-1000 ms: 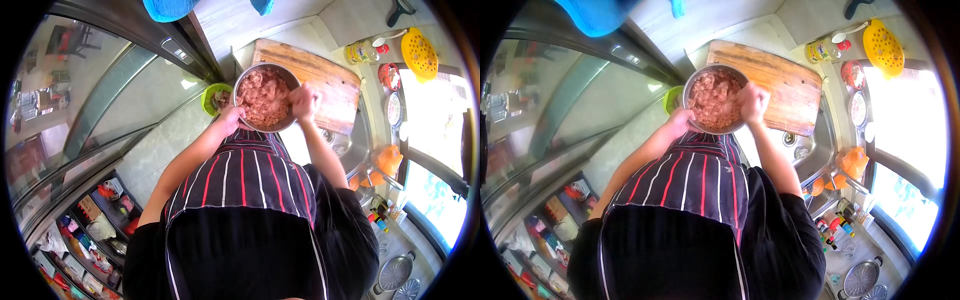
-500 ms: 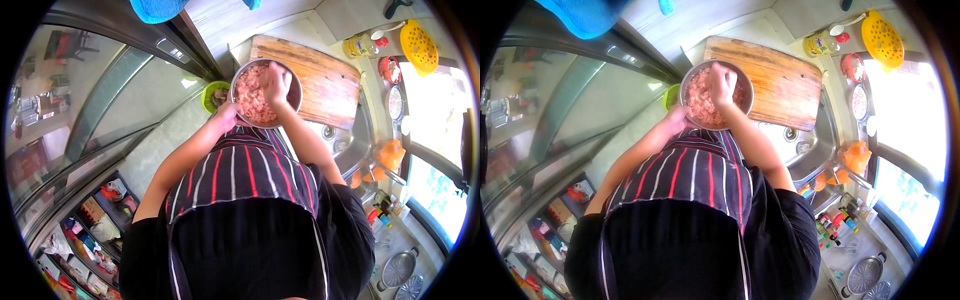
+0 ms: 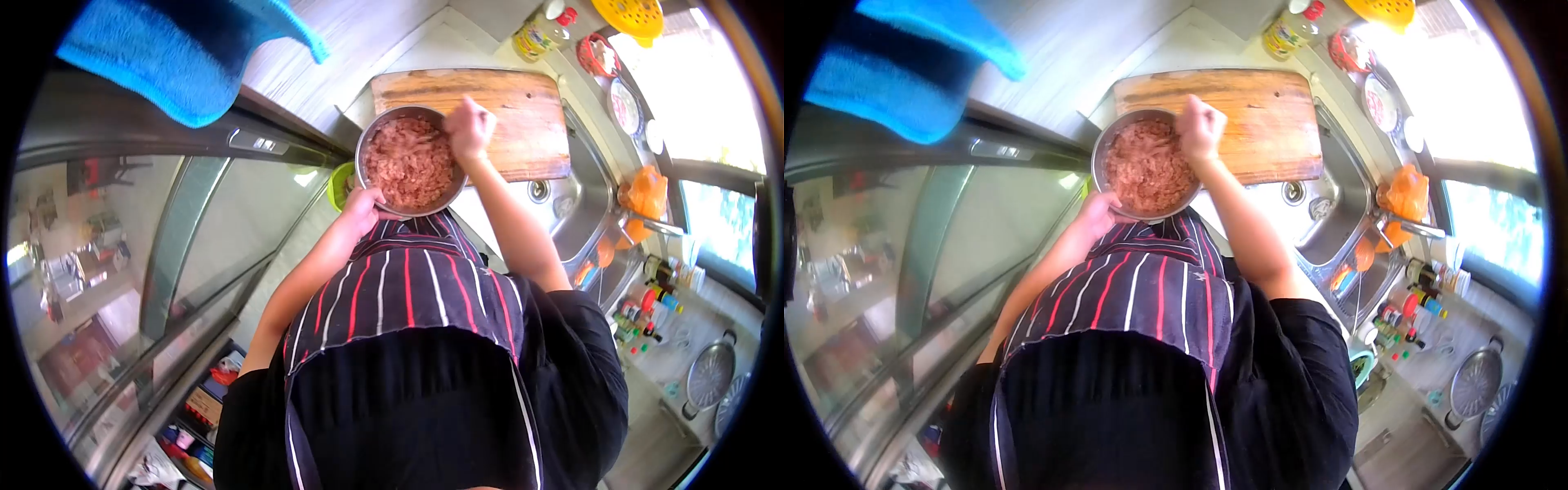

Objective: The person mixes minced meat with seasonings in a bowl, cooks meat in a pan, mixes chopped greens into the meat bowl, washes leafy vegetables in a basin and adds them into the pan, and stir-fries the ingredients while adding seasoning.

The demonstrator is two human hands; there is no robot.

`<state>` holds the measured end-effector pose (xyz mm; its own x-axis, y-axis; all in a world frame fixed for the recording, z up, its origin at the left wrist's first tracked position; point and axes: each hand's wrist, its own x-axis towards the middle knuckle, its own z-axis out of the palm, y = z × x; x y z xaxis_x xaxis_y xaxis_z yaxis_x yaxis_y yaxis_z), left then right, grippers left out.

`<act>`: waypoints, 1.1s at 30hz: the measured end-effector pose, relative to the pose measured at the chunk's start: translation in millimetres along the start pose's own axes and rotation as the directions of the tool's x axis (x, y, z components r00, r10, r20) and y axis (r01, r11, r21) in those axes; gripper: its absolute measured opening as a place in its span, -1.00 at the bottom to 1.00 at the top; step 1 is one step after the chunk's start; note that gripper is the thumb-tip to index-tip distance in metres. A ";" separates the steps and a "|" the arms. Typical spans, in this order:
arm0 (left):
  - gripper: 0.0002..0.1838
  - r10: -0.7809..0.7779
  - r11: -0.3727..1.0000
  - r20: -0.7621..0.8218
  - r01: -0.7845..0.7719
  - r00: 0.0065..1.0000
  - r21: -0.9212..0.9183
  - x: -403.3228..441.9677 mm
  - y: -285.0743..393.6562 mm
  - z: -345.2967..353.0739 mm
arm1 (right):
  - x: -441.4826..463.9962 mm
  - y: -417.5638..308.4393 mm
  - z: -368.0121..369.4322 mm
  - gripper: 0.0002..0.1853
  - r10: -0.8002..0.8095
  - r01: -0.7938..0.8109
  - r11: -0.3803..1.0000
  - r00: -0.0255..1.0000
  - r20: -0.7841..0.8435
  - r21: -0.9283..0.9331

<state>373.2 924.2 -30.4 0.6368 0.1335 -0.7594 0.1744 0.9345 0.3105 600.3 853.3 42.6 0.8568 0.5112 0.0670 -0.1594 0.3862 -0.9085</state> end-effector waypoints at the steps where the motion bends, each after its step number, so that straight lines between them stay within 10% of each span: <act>1: -0.27 0.026 0.999 -0.008 -0.026 1.000 0.036 -0.6 -0.7 2.8 | -10.2 -13.4 -21.8 -0.53 -0.008 0.008 1.000 1.000 0.020 -0.021; 4: -0.32 -0.079 0.997 0.013 0.079 0.997 0.026 -1.8 4.9 7.8 | -64.7 -17.5 -28.4 -0.53 -0.200 0.247 0.912 0.965 0.169 -0.328; 6: -0.39 -0.057 0.996 -0.022 0.059 0.998 0.069 -6.3 5.3 16.6 | -88.1 -8.0 10.7 -0.56 0.021 0.036 0.909 0.991 0.131 -0.414; 8: -0.42 -0.017 0.993 -0.052 0.023 0.998 0.112 -14.3 8.0 27.1 | -62.9 14.6 34.7 -0.53 0.170 -0.169 0.985 0.985 0.009 -0.034; 10: -0.35 -0.049 0.984 0.072 0.035 0.996 0.176 -7.6 25.2 22.5 | -23.4 2.8 16.3 -0.56 0.022 -0.009 0.997 0.986 -0.163 0.079; 13: -0.31 -0.007 0.976 0.104 -0.016 0.995 0.215 -17.5 33.7 43.3 | -25.5 -19.8 -21.4 -0.58 0.006 -0.092 0.969 0.937 -0.349 -0.230; 16: -0.38 -0.126 0.973 0.197 0.083 0.972 0.213 4.7 39.8 25.9 | -41.8 -1.0 -79.2 -0.65 -0.077 0.013 0.697 0.995 -0.057 -0.717; 20: -0.36 -0.130 0.971 0.182 0.088 0.975 0.224 6.8 41.4 27.9 | -102.2 -39.7 -86.6 0.15 0.272 -0.348 0.906 0.915 -0.298 -0.240; 24: -0.42 -0.214 0.966 0.253 0.165 0.944 0.201 5.6 43.0 22.9 | -180.8 -52.4 -149.0 -0.05 0.211 -0.366 0.902 0.836 -0.507 -0.229; 28: -0.48 -0.684 0.685 0.012 0.637 0.730 0.353 -16.3 46.4 17.0 | -313.6 -53.9 -219.2 -0.27 0.124 -0.402 0.900 0.609 -0.783 -0.170; 33: -0.49 -0.527 0.482 -0.163 0.452 0.834 0.751 34.1 -34.5 15.6 | -492.4 -61.5 -240.9 -0.55 0.116 -0.311 0.950 0.295 -0.949 0.020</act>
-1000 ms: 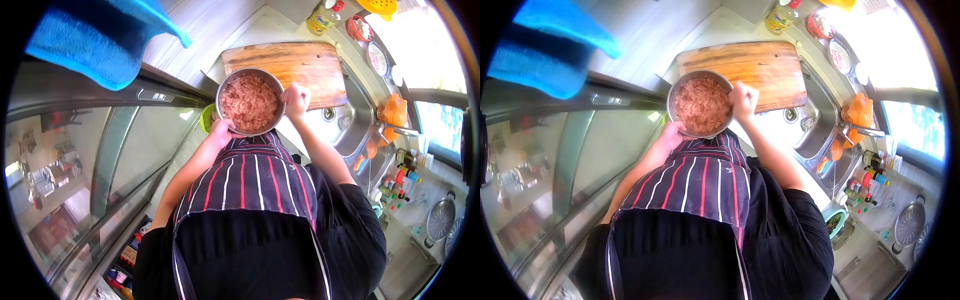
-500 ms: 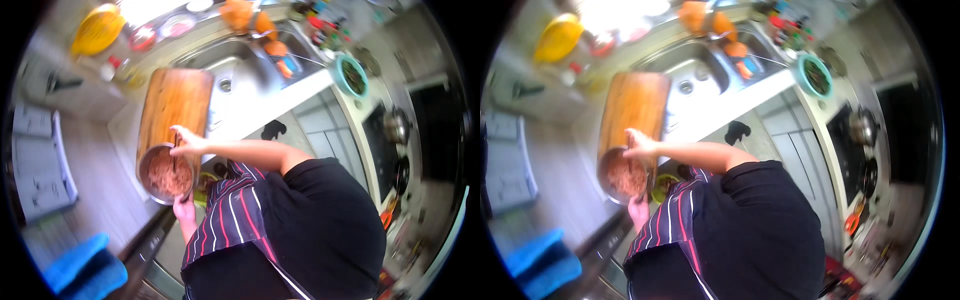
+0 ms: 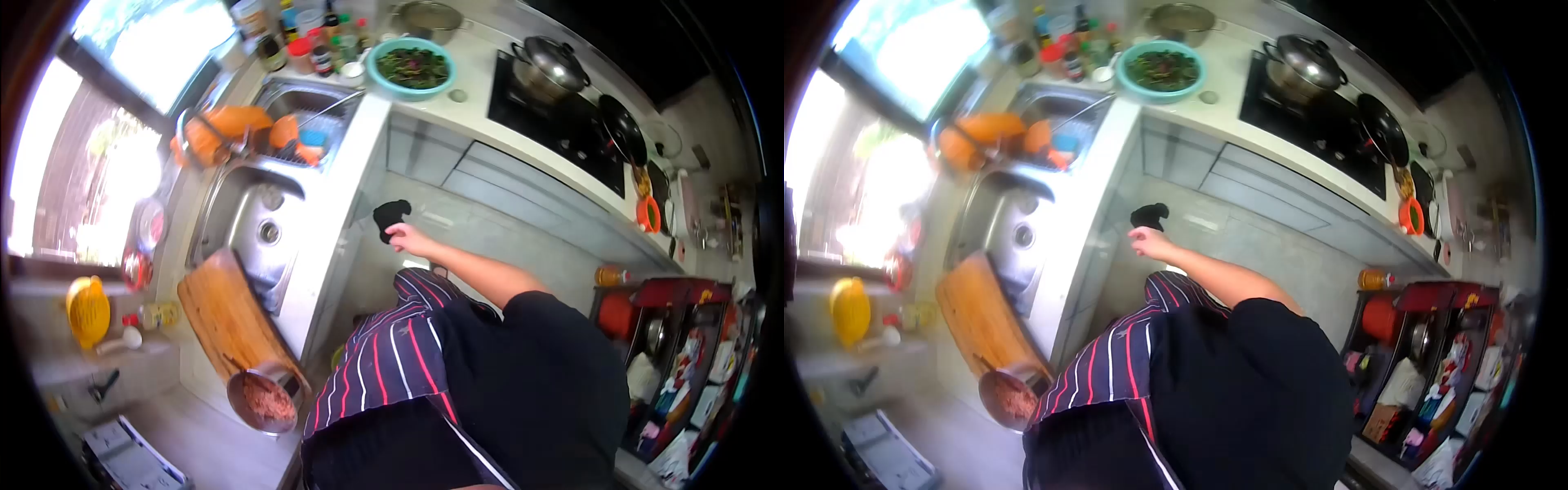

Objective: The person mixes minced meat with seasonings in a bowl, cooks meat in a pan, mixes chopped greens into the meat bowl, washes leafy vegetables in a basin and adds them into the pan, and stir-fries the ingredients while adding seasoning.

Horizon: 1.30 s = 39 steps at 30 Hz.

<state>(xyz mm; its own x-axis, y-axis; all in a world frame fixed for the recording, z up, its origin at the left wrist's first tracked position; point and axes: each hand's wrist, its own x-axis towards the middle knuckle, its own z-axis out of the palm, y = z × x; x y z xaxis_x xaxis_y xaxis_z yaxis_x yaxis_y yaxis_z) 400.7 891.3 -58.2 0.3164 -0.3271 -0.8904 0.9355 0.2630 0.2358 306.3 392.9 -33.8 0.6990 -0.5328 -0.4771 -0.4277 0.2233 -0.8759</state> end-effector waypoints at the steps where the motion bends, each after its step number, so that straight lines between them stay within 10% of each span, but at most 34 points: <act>1: -0.49 0.042 0.991 -0.059 -0.034 0.997 0.128 25.9 -5.9 8.9 | -11.6 7.3 -30.2 -0.58 0.042 -0.041 0.997 0.999 -0.022 0.071; 6: -0.49 0.239 0.778 -0.184 -0.075 0.953 0.624 150.6 -32.9 51.6 | -69.1 13.2 -168.6 -0.66 0.135 -0.143 0.985 0.988 -0.076 -0.099; 11: -0.50 0.234 0.509 0.095 -0.205 0.968 0.836 271.9 -66.0 131.5 | -95.3 50.0 -288.9 -0.65 0.020 -0.075 0.953 0.982 -0.187 -0.293; 15: -0.48 0.086 0.698 0.104 -0.135 0.991 0.704 221.1 -113.4 289.3 | -106.7 35.0 -348.9 -0.64 -0.021 -0.079 0.949 0.950 -0.310 -0.307; 21: -0.66 0.047 0.358 0.402 -0.391 0.914 0.847 141.9 -100.6 523.3 | -86.9 25.5 -370.5 -0.66 0.032 -0.067 0.994 0.929 -0.370 -0.082; 27: -0.75 0.137 0.068 0.797 -0.808 0.589 0.585 205.6 -43.0 771.1 | -16.8 -1.6 -394.1 -0.72 -0.093 0.092 0.996 0.976 -0.197 -0.015; 32: -0.76 0.037 -0.094 0.986 -0.981 0.165 0.168 240.9 -72.0 1029.7 | 89.5 -104.5 -439.1 -0.65 -0.123 0.165 0.984 0.897 -0.424 0.064; 39: -0.70 0.020 -0.724 0.999 -0.689 0.034 0.038 365.7 -149.6 1221.9 | 305.9 -201.1 -502.2 -0.37 -0.198 0.284 0.959 0.679 -0.707 0.005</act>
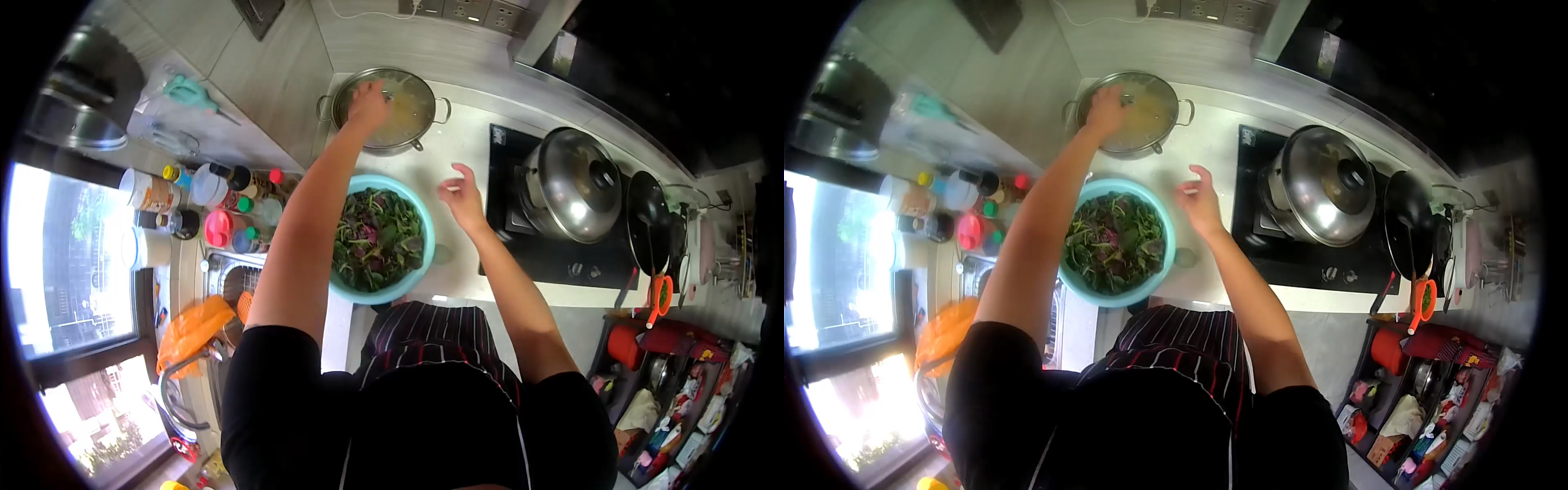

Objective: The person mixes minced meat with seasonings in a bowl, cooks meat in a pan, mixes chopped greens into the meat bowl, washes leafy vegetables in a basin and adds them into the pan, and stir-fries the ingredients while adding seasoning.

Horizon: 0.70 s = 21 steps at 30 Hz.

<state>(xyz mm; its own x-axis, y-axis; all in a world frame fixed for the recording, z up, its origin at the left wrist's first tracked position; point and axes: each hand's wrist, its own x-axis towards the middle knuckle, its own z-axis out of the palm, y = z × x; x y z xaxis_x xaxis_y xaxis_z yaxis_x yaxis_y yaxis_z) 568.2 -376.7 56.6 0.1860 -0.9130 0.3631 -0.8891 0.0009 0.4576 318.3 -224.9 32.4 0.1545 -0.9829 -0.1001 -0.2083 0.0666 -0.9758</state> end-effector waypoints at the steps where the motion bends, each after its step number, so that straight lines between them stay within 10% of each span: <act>1: -0.71 -0.004 1.000 0.103 0.004 0.995 0.000 10.3 -6.7 5.7 | 19.4 -2.2 16.4 -0.34 -0.009 0.008 0.998 1.000 -0.009 -0.070; 6: -0.63 0.007 0.993 0.501 -0.063 0.865 0.095 49.4 -11.4 -5.5 | 64.2 -14.6 66.1 -0.52 -0.020 0.015 0.995 0.999 -0.050 -0.101; 11: -0.70 -0.036 0.905 0.393 0.197 0.919 -0.378 59.3 -41.7 -46.5 | 84.7 -12.6 80.6 -0.69 -0.058 0.066 0.998 0.948 -0.314 0.012; 14: -0.70 -0.166 0.456 0.469 0.489 0.867 -0.744 28.3 -33.9 -91.2 | 118.3 -1.7 81.9 -0.66 0.094 0.002 0.952 0.950 -0.297 0.307; 21: -0.63 -0.173 -0.263 0.609 0.559 0.774 -0.786 -86.1 -50.1 -129.1 | 130.6 -43.1 49.1 -0.66 -0.342 0.215 0.874 0.910 -0.236 -0.436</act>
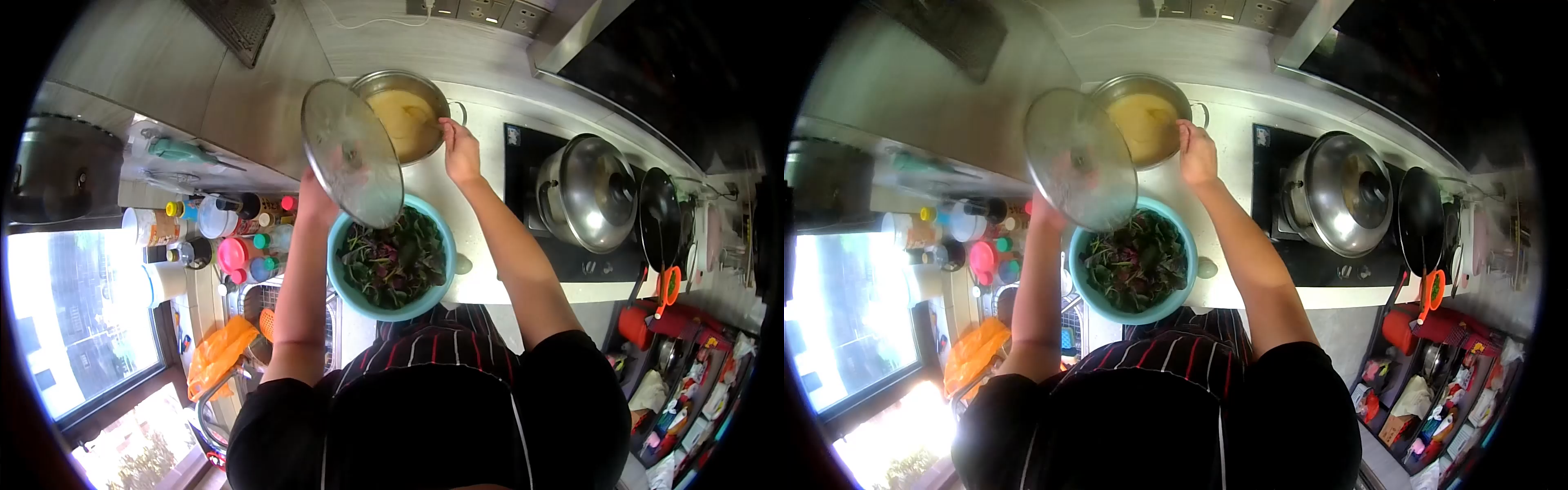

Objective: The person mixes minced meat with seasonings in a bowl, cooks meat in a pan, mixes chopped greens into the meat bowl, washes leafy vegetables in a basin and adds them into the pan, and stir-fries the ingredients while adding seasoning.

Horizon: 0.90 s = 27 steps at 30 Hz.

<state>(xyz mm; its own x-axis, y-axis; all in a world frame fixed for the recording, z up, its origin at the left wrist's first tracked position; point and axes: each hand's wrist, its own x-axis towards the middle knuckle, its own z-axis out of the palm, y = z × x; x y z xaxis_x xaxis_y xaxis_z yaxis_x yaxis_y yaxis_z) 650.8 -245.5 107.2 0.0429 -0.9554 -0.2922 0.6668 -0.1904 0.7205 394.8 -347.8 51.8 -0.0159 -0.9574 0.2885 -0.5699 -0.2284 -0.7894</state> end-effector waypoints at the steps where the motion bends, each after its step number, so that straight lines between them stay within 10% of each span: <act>1: -0.61 -0.025 0.994 0.033 0.028 0.999 -0.108 -5.8 -8.2 -12.5 | 1.7 -0.2 -4.1 -0.65 -0.059 0.059 0.997 0.998 -0.008 -0.040; 6: -0.55 -0.085 0.971 0.010 0.085 0.996 -0.223 -41.0 -26.3 -29.2 | 6.4 3.3 -10.9 -0.65 0.306 -0.296 0.885 0.952 0.029 0.358; 13: -0.51 -0.031 0.951 0.002 0.030 1.000 -0.307 -34.1 -61.7 -37.2 | 13.0 -6.0 -26.5 -0.68 0.336 -0.295 0.706 0.940 0.062 0.644; 20: -0.54 0.251 0.908 0.072 -0.261 0.965 0.328 23.6 -109.4 -28.2 | 25.3 -63.0 -73.2 -0.66 0.211 -0.197 0.764 0.976 0.051 0.614; 24: -0.56 0.247 0.885 0.190 -0.141 0.950 -0.444 67.8 -113.3 -2.8 | 29.1 -86.7 -102.4 -0.66 0.162 -0.147 0.786 0.986 0.030 0.600; 27: -0.56 0.165 0.865 0.208 -0.040 0.964 -0.500 103.7 -102.2 19.9 | 27.2 -96.2 -126.5 -0.66 0.125 -0.108 0.779 0.992 0.016 0.618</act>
<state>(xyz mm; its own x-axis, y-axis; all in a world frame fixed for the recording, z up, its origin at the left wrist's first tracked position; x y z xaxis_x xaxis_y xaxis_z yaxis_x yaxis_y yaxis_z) 572.3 -329.6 15.8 -0.0034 -0.9995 -0.0319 0.9471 -0.0134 0.3207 345.3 -329.4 204.2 -0.0733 -0.9811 0.1789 0.0656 -0.1837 -0.9808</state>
